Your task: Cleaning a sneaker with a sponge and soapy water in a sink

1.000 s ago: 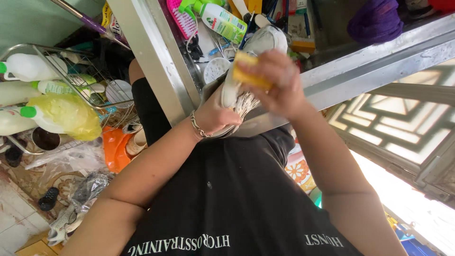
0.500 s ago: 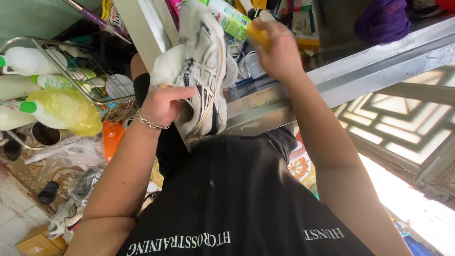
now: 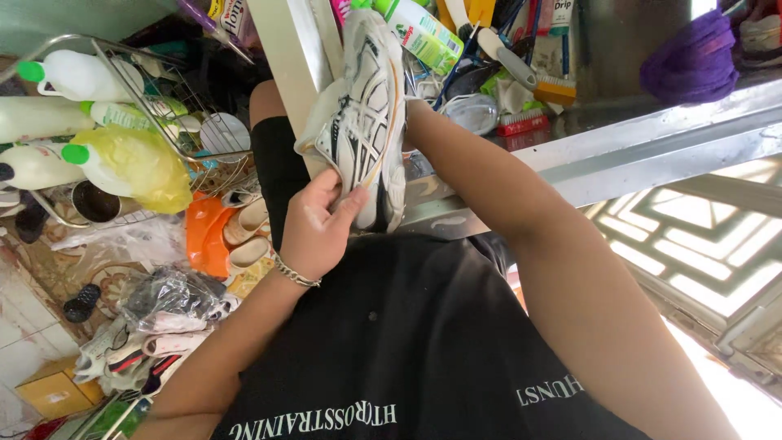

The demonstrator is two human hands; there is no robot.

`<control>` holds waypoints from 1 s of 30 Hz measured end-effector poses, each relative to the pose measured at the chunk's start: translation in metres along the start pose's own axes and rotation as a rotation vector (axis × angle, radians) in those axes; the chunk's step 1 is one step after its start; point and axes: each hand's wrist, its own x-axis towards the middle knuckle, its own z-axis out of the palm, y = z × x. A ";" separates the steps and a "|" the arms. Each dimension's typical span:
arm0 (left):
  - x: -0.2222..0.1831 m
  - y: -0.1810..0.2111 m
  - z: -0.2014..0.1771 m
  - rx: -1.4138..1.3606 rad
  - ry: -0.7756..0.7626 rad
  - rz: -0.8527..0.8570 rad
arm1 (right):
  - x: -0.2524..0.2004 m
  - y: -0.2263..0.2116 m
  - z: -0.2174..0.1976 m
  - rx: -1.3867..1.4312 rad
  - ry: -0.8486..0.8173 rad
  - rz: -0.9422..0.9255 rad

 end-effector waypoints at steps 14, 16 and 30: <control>0.058 0.000 0.052 -0.908 -0.064 -0.708 | -0.311 0.095 -0.163 1.249 0.795 0.335; 0.061 0.003 0.067 -0.907 -0.135 -0.706 | -0.328 0.091 -0.137 1.150 0.971 0.192; 0.058 0.001 0.078 -0.784 -0.001 -0.694 | -0.281 -0.063 -0.212 0.774 1.133 -0.336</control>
